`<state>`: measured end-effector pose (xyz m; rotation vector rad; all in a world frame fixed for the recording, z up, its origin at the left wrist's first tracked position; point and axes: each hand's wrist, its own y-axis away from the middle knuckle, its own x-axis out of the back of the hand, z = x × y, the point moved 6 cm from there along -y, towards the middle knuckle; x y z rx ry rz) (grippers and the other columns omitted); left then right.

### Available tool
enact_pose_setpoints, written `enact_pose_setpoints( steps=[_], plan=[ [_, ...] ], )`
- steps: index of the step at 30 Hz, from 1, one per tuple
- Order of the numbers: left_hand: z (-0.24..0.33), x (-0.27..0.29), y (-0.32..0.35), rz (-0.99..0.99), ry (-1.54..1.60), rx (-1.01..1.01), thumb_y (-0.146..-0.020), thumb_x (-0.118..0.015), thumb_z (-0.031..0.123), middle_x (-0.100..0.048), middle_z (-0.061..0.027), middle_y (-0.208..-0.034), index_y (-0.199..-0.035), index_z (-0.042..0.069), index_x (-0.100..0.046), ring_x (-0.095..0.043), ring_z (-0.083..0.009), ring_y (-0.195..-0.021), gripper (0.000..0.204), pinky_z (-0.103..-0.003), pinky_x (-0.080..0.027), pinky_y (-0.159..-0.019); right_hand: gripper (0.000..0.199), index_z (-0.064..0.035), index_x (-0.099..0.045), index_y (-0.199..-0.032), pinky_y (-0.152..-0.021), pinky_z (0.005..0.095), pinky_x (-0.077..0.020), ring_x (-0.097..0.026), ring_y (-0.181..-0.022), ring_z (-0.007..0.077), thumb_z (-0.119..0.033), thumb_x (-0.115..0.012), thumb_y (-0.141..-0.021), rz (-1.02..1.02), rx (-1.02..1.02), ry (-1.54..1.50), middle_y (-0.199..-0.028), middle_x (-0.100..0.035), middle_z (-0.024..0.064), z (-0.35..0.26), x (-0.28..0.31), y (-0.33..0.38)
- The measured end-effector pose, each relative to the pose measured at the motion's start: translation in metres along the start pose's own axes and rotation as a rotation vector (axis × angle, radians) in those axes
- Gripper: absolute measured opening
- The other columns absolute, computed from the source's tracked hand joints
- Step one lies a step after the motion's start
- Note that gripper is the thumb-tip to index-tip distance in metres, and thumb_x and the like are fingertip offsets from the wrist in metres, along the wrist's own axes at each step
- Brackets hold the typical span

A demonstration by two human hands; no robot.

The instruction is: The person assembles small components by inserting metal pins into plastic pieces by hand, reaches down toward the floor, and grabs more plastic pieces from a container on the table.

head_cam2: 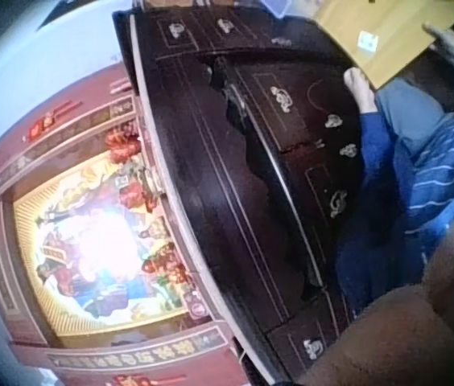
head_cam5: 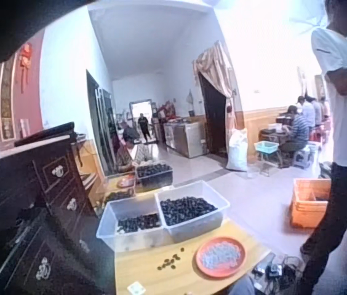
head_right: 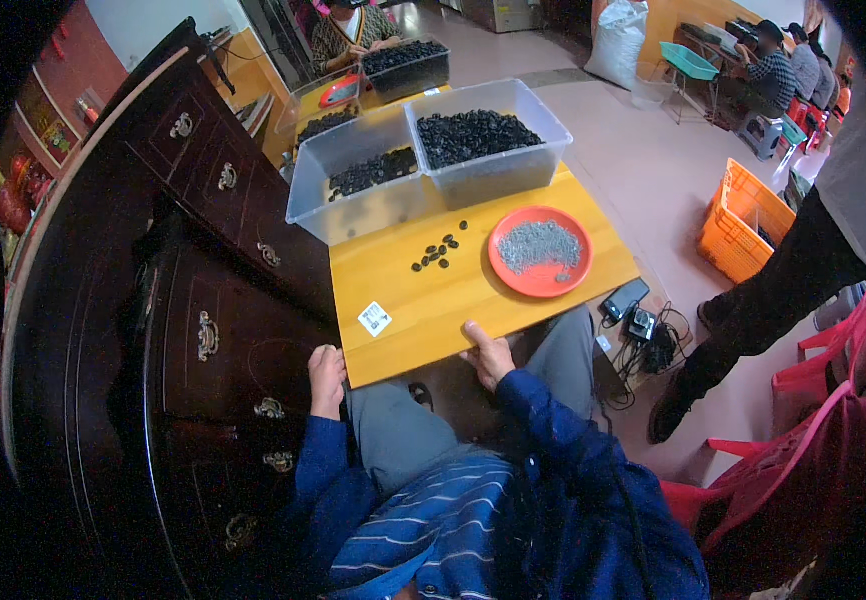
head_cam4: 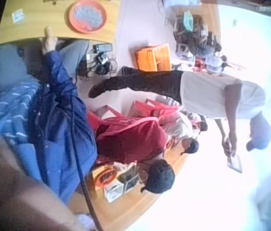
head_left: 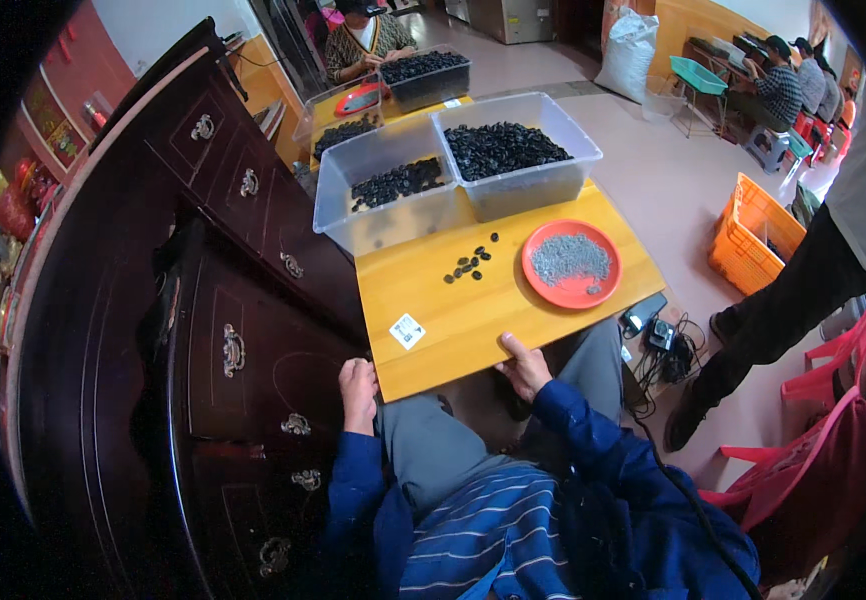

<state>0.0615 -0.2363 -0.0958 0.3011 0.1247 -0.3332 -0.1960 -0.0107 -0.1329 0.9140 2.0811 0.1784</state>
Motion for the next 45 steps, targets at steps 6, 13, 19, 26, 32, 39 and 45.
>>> enact_pose_setpoints(
  steps=[6, 13, 19, 26, 32, 39, 45],
  plan=[
    [-0.011, 0.012, 0.025, -0.005, 0.012, -0.013, -0.1, -0.052, 0.018, -0.062, -0.0043, -0.086, -0.101, 0.007, -0.053, -0.061, -0.0114, -0.07, 0.011, -0.025, -0.049, -0.057, 0.037, -0.011, -0.056, -0.131, -0.079, 0.03, -0.0531, -0.066, -0.101, 0.0142, -0.03, -0.064, -0.099, -0.081, 0.001, 0.006, -0.121, -0.067, 0.0004, 0.004, -0.002, 0.024],
    [-0.02, 0.047, 0.031, 0.026, -0.066, -0.023, -0.101, -0.051, 0.022, -0.068, -0.0101, -0.098, -0.103, 0.007, -0.052, -0.069, -0.0174, -0.083, 0.015, -0.029, -0.054, -0.066, 0.039, -0.0121, -0.056, -0.132, -0.077, 0.0291, -0.0543, -0.067, -0.098, 0.0142, -0.029, -0.065, -0.098, -0.04, -0.035, 0.002, -0.119, -0.068, 0.0003, 0.026, -0.006, 0.044],
    [-0.023, 0.05, 0.034, 0.029, -0.195, -0.046, -0.102, -0.049, 0.021, -0.066, -0.0084, -0.095, -0.102, 0.006, -0.053, -0.067, -0.0161, -0.08, 0.015, -0.028, -0.053, -0.063, 0.042, -0.0123, -0.056, -0.133, -0.082, 0.0315, -0.0544, -0.068, -0.098, 0.0181, -0.034, -0.066, -0.098, -0.059, -0.026, -0.021, -0.121, -0.067, 0.0027, 0.029, -0.004, 0.056],
    [0.026, 0.037, 0.065, 0.257, -0.516, -0.436, -0.098, -0.049, 0.012, -0.07, -0.0133, -0.086, -0.095, -0.001, -0.056, -0.069, -0.0223, -0.071, 0.015, -0.035, -0.053, -0.07, 0.037, -0.0071, -0.065, -0.121, -0.08, 0.026, -0.0539, -0.066, -0.094, 0.0104, -0.038, -0.06, -0.102, -0.759, -0.544, 0.807, -0.111, -0.07, 0.002, 0.023, -0.018, 0.106],
    [0.045, 0.007, 0.111, 0.089, -0.449, -0.466, -0.099, -0.047, 0.01, -0.068, -0.0106, -0.08, -0.092, 0.001, -0.052, -0.062, -0.0142, -0.063, 0.012, -0.029, -0.05, -0.061, 0.02, -0.0005, -0.067, -0.111, -0.094, 0.0311, -0.0503, -0.064, -0.102, 0.0142, -0.016, -0.062, -0.1, -0.706, 0.195, 0.718, -0.108, -0.069, 0.0063, -0.153, -0.141, 0.115],
    [0.008, -0.051, 0.131, -0.277, -0.333, -0.373, -0.101, -0.048, 0.008, -0.065, -0.0085, -0.084, -0.095, 0.003, -0.049, -0.059, -0.0104, -0.065, 0.008, -0.025, -0.05, -0.064, 0.02, -0.0002, -0.068, -0.106, -0.08, 0.0234, -0.0495, -0.063, -0.089, 0.0073, -0.017, -0.066, -0.096, -0.333, 0.724, 0.805, -0.095, -0.07, 0.001, -0.296, -0.191, -0.038],
    [0.008, -0.081, 0.135, -0.354, -0.359, -0.329, -0.098, -0.051, 0.011, -0.069, -0.0088, -0.079, -0.091, 0.002, -0.053, -0.063, -0.0137, -0.063, 0.011, -0.03, -0.052, -0.061, 0.034, -0.0052, -0.072, -0.106, -0.088, 0.0393, -0.054, -0.07, -0.101, 0.0308, -0.029, -0.072, -0.083, 0.064, 0.797, 1.445, -0.103, -0.073, 0.0175, -0.326, -0.17, -0.162]
  ],
)
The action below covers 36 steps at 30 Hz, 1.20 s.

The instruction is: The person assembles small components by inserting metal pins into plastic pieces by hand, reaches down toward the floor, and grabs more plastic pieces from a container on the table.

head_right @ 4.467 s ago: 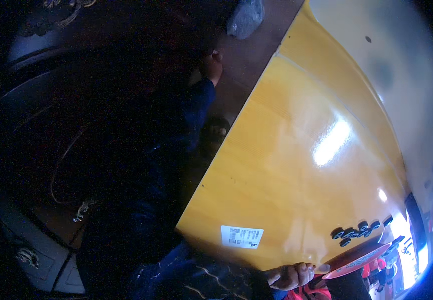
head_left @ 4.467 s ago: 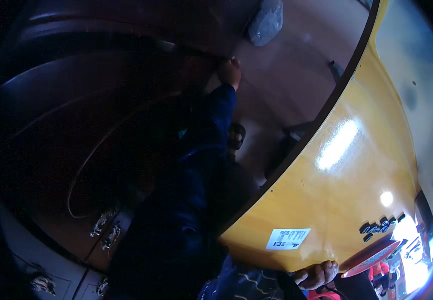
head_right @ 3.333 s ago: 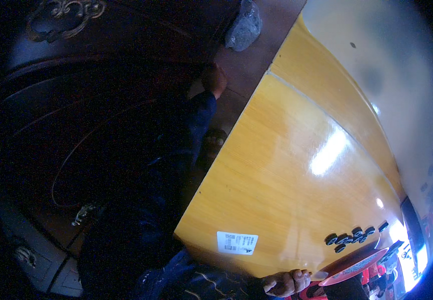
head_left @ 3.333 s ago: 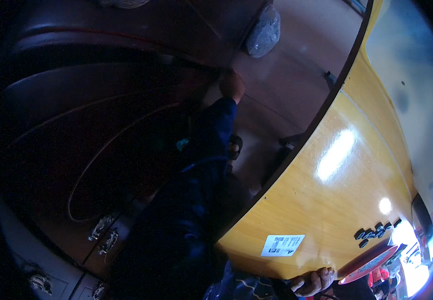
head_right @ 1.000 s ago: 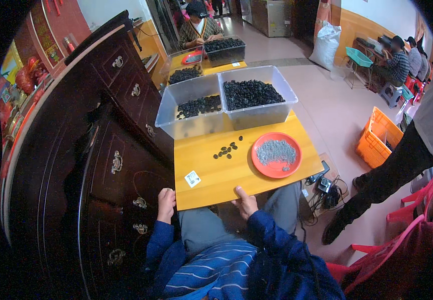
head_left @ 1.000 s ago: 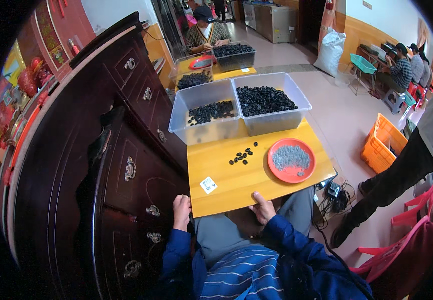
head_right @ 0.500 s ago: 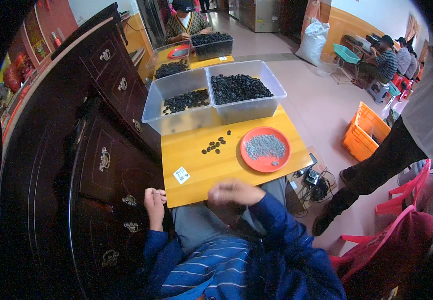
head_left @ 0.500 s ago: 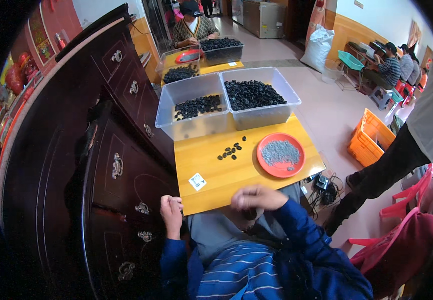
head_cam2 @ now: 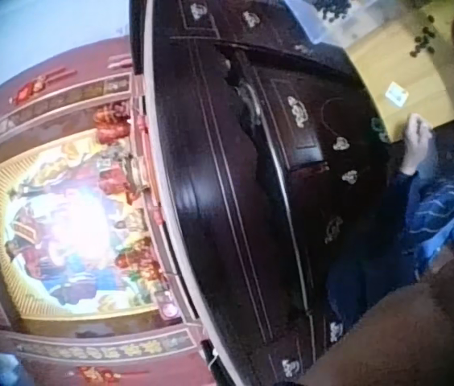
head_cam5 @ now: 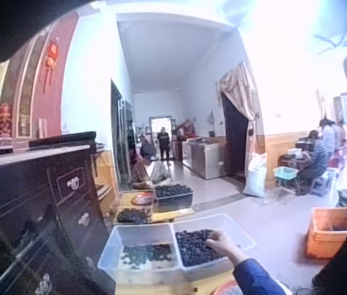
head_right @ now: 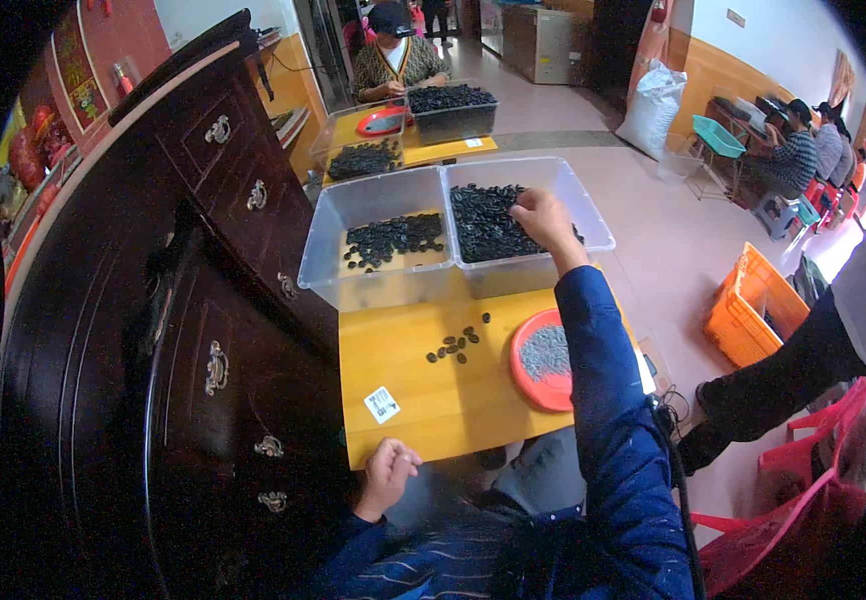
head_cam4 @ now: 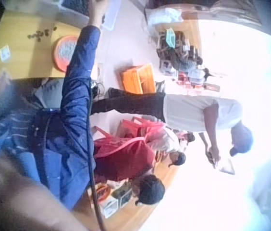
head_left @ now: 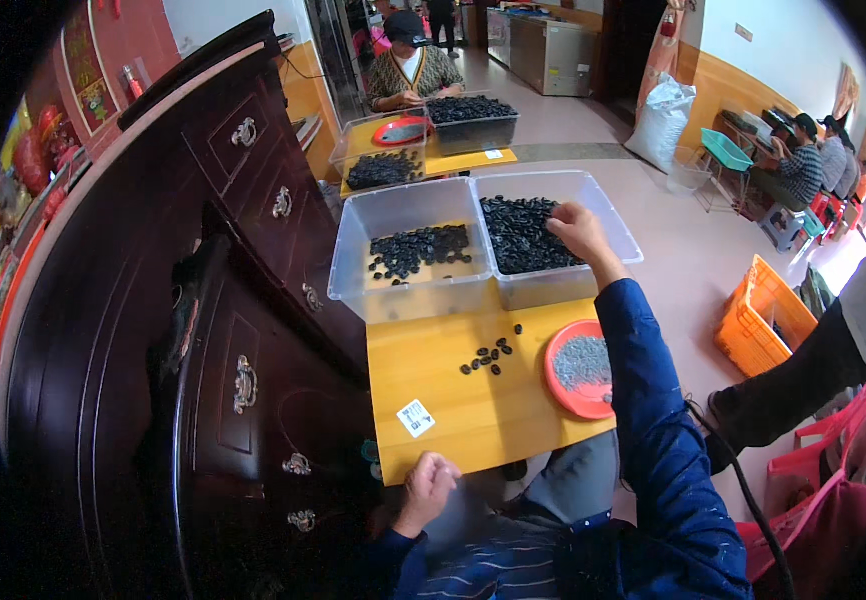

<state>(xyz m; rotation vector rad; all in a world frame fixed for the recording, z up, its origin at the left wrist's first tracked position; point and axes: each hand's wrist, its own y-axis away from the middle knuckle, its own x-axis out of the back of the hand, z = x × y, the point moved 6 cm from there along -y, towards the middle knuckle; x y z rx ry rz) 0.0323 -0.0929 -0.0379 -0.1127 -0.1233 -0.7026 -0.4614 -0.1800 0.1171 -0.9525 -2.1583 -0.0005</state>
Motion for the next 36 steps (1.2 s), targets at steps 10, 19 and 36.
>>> enact_pose_setpoints(
  steps=[10, 19, 36],
  plan=[
    [0.006, -0.013, -0.02, -0.198, -0.009, 0.11, -0.097, -0.053, 0.009, -0.068, -0.0097, -0.079, -0.093, 0.0, -0.055, -0.065, -0.0156, -0.07, 0.009, -0.031, -0.052, -0.064, 0.047, -0.0125, -0.071, -0.115, -0.091, 0.0451, -0.053, -0.067, -0.109, 0.0345, -0.04, -0.076, -0.078, -0.321, -0.131, 0.534, -0.114, -0.072, 0.0152, 0.078, -0.028, -0.032],
    [0.038, -0.07, -0.055, -0.32, -0.206, -0.061, -0.096, -0.057, 0.01, -0.068, -0.0138, -0.08, -0.094, 0.002, -0.056, -0.068, -0.028, -0.073, 0.009, -0.036, -0.054, -0.067, 0.068, -0.0187, -0.062, -0.137, -0.107, 0.0469, -0.0455, -0.057, -0.128, 0.0362, -0.064, -0.061, -0.086, -0.628, -0.147, 0.62, -0.137, -0.062, 0.014, 0.045, -0.035, 0.001],
    [0.013, -0.078, -0.038, -0.363, -0.083, 0.031, -0.1, -0.052, 0.013, -0.067, -0.0072, -0.082, -0.095, 0.002, -0.058, -0.064, -0.0156, -0.071, 0.013, -0.03, -0.052, -0.066, 0.059, -0.0096, -0.075, -0.112, -0.095, 0.0439, -0.0513, -0.067, -0.109, 0.0334, -0.06, -0.06, -0.085, -0.84, -0.029, 0.632, -0.114, -0.072, 0.0152, 0.076, -0.077, -0.022]
  ],
)
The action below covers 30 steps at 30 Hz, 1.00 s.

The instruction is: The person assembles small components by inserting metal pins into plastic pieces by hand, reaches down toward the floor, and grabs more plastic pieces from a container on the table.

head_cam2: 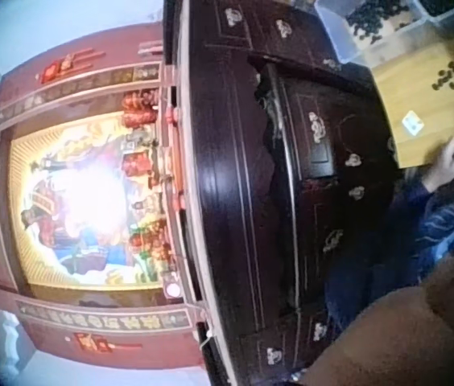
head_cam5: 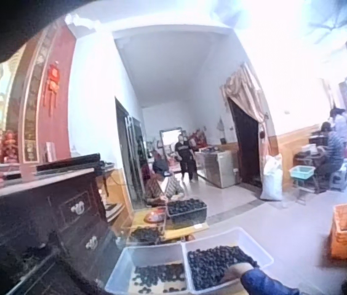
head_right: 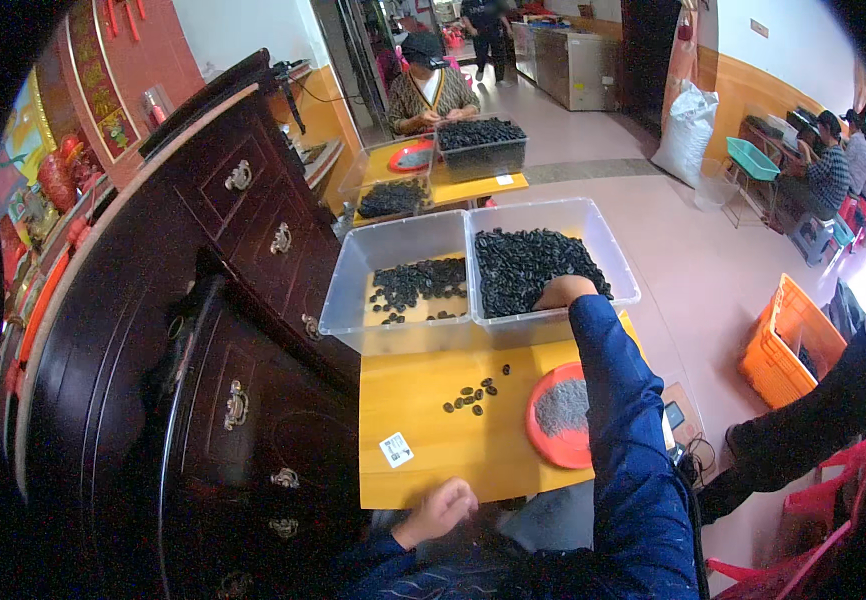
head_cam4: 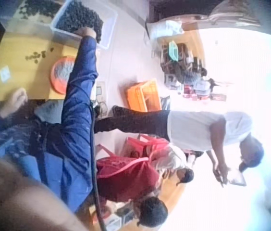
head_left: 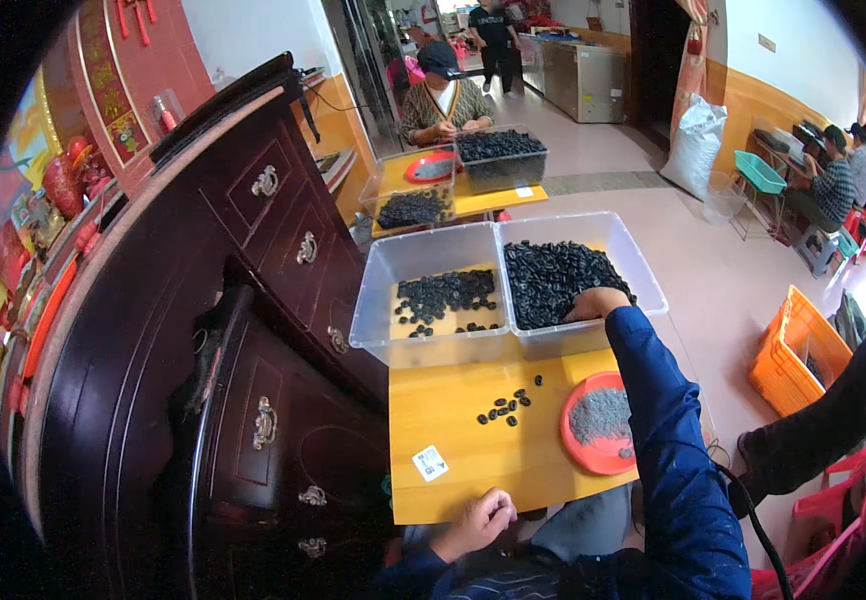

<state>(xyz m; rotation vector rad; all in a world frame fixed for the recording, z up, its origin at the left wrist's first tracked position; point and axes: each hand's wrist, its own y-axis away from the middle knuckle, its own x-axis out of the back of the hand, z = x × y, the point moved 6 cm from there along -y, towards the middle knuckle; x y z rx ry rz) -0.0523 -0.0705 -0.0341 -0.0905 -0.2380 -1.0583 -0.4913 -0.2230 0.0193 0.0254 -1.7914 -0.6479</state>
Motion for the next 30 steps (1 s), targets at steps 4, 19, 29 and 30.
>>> enact_pose_setpoints(
  steps=[4, 19, 29, 30],
  plan=[
    [-0.002, -0.003, -0.007, -0.05, 0.117, 0.051, -0.101, -0.05, 0.013, -0.065, -0.0055, -0.087, -0.098, 0.002, -0.058, -0.064, -0.0121, -0.073, 0.014, -0.027, -0.053, -0.068, 0.053, -0.0101, -0.076, -0.109, -0.093, 0.0446, -0.0532, -0.068, -0.107, 0.0339, -0.055, -0.062, -0.085, 0.079, -0.01, 0.063, -0.114, -0.073, 0.0146, 0.026, -0.003, -0.016],
    [-0.029, 0.0, -0.004, -0.029, 0.302, 0.059, -0.103, -0.049, 0.014, -0.064, -0.0064, -0.092, -0.1, 0.002, -0.053, -0.062, -0.0112, -0.078, 0.013, -0.026, -0.053, -0.073, 0.035, -0.0101, -0.077, -0.102, -0.086, 0.0445, -0.0557, -0.07, -0.098, 0.0359, -0.035, -0.065, -0.081, 0.357, -0.093, 0.021, -0.104, -0.074, 0.0165, 0.028, 0.016, -0.018],
    [-0.025, -0.002, 0.006, -0.039, 0.31, 0.059, -0.105, -0.049, 0.017, -0.064, -0.0087, -0.097, -0.102, 0.003, -0.052, -0.062, -0.013, -0.083, 0.015, -0.027, -0.054, -0.077, 0.029, -0.0088, -0.075, -0.1, -0.073, 0.0423, -0.0565, -0.072, -0.071, 0.029, -0.031, -0.066, -0.084, 0.607, -0.129, -0.492, -0.076, -0.073, 0.0143, 0.008, 0.078, 0.05],
    [-0.027, -0.005, 0.008, -0.052, 0.312, 0.058, -0.105, -0.049, 0.017, -0.064, -0.0087, -0.097, -0.102, 0.003, -0.052, -0.062, -0.013, -0.083, 0.015, -0.027, -0.054, -0.077, 0.029, -0.0084, -0.075, -0.101, -0.071, 0.041, -0.0561, -0.071, -0.067, 0.0272, -0.031, -0.066, -0.085, 0.662, -0.081, -0.553, -0.073, -0.072, 0.0136, 0.005, 0.085, 0.059]
  ],
)
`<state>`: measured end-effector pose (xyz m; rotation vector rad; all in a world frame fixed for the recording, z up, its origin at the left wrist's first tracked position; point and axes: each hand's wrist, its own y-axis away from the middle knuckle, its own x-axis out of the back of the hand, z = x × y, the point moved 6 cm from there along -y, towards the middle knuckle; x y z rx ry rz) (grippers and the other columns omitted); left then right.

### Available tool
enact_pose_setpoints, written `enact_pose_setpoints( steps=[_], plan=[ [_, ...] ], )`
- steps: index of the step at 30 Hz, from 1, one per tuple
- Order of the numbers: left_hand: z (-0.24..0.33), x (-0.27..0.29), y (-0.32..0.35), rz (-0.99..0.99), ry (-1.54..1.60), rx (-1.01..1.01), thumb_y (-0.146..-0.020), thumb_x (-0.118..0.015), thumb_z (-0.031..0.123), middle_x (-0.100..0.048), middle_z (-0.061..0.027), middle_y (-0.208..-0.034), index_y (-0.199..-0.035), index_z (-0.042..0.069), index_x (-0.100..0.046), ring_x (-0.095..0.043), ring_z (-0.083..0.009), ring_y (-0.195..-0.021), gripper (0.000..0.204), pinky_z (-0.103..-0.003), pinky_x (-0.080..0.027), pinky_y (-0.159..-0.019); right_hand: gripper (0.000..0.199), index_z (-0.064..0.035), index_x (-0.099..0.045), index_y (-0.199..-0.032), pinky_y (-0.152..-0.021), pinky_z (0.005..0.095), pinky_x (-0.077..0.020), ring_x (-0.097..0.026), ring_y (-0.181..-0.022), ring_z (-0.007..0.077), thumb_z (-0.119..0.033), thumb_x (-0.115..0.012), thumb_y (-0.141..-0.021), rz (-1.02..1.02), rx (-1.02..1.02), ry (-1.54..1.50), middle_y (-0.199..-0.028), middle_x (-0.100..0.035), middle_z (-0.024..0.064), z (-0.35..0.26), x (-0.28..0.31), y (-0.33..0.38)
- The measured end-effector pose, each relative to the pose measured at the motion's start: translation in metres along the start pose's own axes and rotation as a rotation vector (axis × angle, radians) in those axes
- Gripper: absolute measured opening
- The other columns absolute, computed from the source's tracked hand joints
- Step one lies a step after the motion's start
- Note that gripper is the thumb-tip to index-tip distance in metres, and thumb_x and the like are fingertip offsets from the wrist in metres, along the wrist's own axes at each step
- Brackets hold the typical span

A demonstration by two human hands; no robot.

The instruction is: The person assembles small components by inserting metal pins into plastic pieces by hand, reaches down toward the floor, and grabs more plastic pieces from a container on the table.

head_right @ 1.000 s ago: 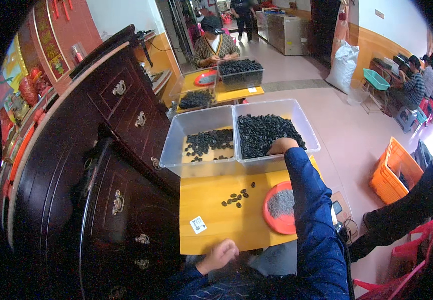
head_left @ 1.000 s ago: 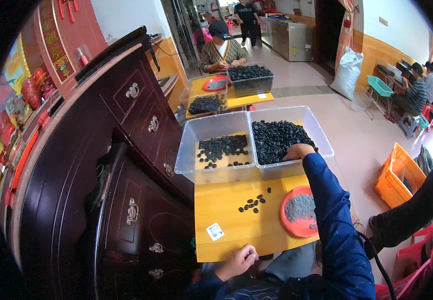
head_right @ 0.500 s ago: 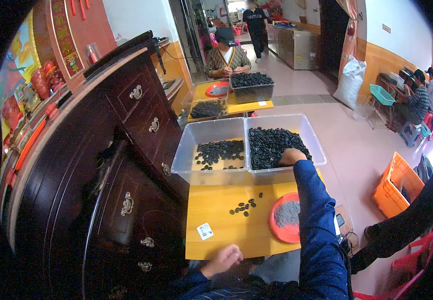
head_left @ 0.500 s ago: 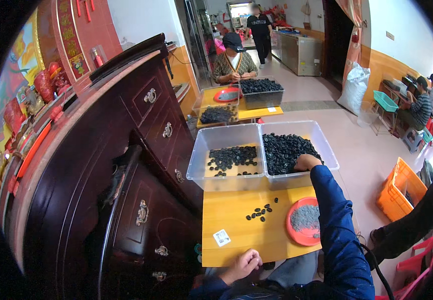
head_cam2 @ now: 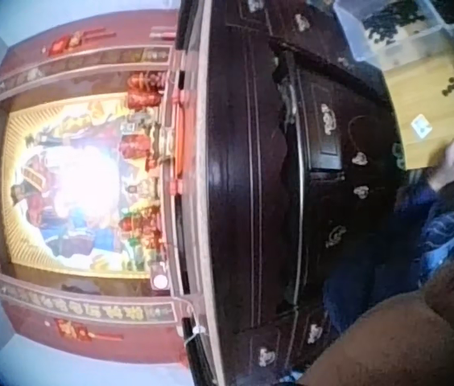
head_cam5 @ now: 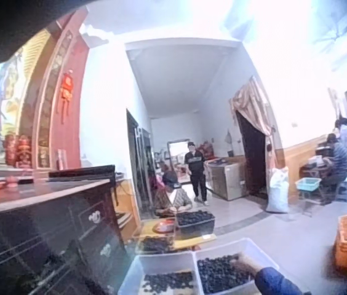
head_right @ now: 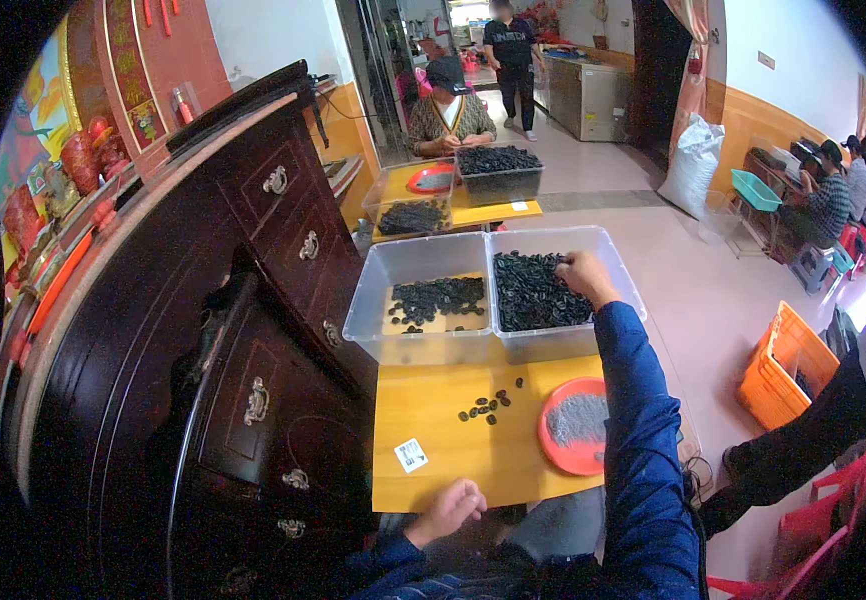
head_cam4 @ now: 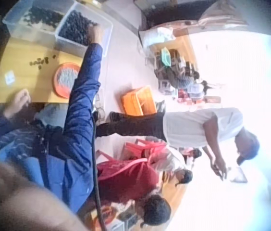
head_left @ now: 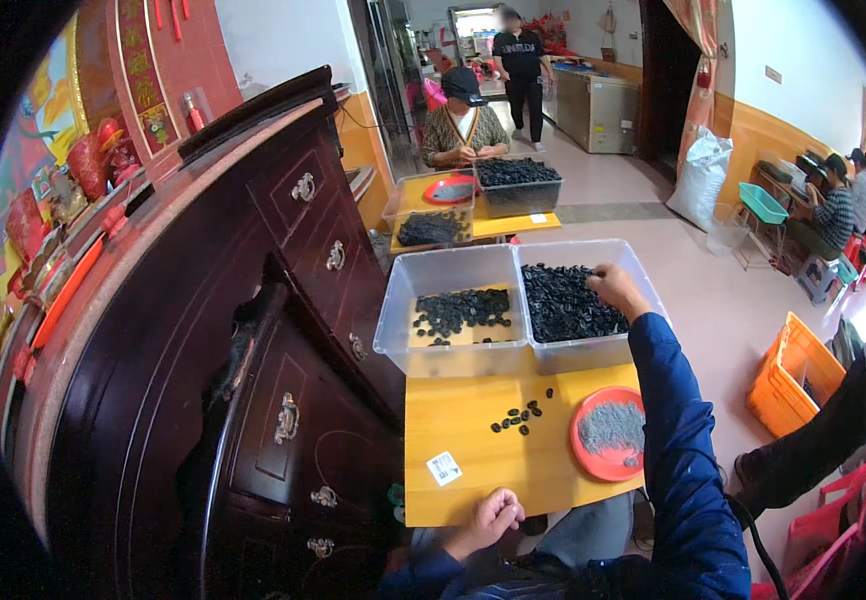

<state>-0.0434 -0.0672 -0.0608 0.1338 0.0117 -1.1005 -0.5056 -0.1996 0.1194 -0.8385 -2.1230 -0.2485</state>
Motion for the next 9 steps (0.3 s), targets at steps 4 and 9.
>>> enact_pose_setpoints(
  steps=[4, 9],
  plan=[
    [-0.01, -0.001, -0.001, 0.016, 0.0, -0.059, -0.105, -0.048, 0.019, -0.065, -0.0077, -0.093, -0.101, 0.003, -0.053, -0.063, -0.0128, -0.078, 0.017, -0.028, -0.054, -0.074, 0.035, -0.0064, -0.074, -0.11, -0.068, 0.038, -0.0562, -0.071, -0.064, 0.0233, -0.031, -0.065, -0.087, 0.075, 0.099, -0.147, -0.075, -0.072, 0.0144, -0.035, 0.02, 0.019],
    [-0.003, 0.008, 0.001, 0.107, 0.031, -0.114, -0.109, -0.045, 0.027, -0.064, -0.0056, -0.086, -0.101, 0.005, -0.051, -0.061, -0.0103, -0.07, 0.024, -0.025, -0.051, -0.069, 0.043, -0.0056, -0.073, -0.116, -0.075, 0.0371, -0.057, -0.072, -0.067, 0.0229, -0.039, -0.065, -0.089, 0.029, 0.231, -0.222, -0.086, -0.075, 0.0168, -0.089, 0.007, 0.062]
  ],
)
